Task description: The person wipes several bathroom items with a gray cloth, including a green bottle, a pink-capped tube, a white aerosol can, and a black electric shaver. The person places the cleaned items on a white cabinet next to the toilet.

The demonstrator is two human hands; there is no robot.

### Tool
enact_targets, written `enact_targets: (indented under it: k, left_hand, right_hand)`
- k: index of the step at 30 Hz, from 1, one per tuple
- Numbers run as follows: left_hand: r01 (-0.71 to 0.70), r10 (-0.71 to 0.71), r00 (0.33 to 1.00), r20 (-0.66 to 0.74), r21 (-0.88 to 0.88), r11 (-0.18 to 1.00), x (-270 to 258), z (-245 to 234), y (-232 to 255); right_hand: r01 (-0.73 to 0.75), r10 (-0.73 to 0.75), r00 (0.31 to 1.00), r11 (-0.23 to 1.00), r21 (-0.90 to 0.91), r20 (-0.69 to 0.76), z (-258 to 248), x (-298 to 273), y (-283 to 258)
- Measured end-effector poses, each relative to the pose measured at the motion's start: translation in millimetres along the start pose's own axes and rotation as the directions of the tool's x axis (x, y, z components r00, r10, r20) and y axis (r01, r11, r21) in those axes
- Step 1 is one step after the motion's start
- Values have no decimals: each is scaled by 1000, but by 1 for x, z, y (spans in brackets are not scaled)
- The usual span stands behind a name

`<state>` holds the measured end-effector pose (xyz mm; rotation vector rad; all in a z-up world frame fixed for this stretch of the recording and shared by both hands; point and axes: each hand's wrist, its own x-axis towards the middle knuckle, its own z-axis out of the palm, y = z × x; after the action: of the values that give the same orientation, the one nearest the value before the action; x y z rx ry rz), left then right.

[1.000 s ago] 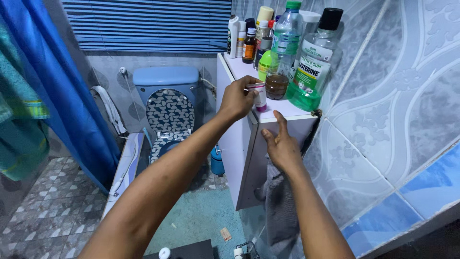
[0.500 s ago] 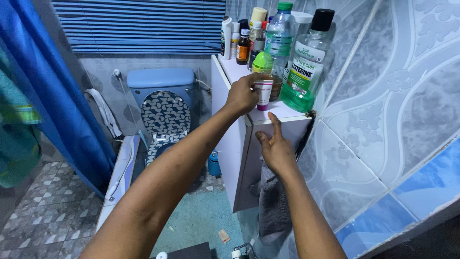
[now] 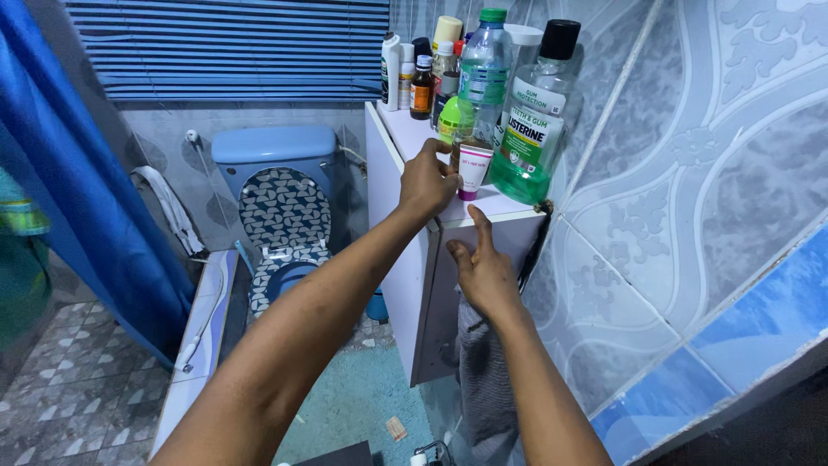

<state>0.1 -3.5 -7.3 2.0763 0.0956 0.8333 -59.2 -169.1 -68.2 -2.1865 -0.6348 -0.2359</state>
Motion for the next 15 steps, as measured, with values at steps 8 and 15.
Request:
enact_targets:
  k: [8, 15]
  left_hand:
    - [106, -97, 992, 83, -112, 988, -1, 9, -2]
    - [-12, 19, 997, 78, -88, 996, 2, 24, -3]
  right_hand:
    - [-21, 21, 1000, 1000, -8, -3, 1, 0, -1]
    - [43, -41, 998, 998, 35, -36, 2, -1, 1]
